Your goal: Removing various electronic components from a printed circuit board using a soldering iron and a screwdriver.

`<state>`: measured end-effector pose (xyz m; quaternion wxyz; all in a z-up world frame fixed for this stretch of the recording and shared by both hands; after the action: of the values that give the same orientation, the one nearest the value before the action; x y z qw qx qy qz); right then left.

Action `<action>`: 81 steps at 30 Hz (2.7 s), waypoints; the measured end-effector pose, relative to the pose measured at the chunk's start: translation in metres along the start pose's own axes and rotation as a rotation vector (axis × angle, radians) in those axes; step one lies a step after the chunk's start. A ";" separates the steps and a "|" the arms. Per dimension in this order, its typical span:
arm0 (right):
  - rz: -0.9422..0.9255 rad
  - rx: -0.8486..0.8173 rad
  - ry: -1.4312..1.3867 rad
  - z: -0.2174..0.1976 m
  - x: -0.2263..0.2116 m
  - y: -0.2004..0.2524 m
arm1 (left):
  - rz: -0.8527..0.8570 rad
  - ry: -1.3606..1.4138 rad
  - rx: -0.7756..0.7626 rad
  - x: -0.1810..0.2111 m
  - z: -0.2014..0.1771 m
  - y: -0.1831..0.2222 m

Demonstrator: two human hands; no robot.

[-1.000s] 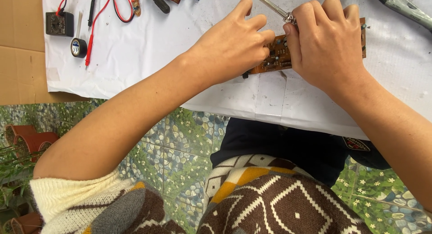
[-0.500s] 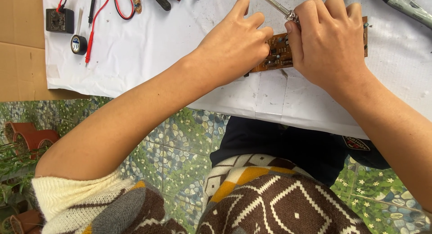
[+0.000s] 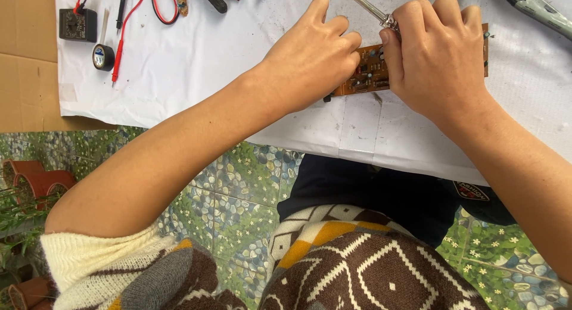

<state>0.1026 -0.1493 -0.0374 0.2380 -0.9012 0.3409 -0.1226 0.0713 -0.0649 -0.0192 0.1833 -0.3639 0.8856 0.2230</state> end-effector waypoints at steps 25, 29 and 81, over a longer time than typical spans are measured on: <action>0.044 0.046 -0.114 -0.018 -0.003 -0.016 | 0.031 -0.008 -0.044 0.009 0.001 -0.007; 0.046 0.030 -0.102 -0.017 -0.004 -0.016 | 0.013 0.013 -0.121 0.007 0.007 -0.003; 0.467 -0.494 -0.973 -0.012 0.043 0.004 | -0.387 0.367 0.389 -0.019 -0.009 0.015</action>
<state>0.1275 -0.1845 -0.0267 0.1706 -0.7836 0.4005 0.4433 0.0720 -0.0493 0.0017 0.1254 -0.5178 0.8442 -0.0584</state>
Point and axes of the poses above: each hand's wrist, its own y-axis away from the middle knuckle, its own z-axis out of the palm, x = y × z, the point moved 10 cm from there along -y, towards the middle knuckle, and after that the axes turned 3 degrees about -x, right-handed, at the moved point
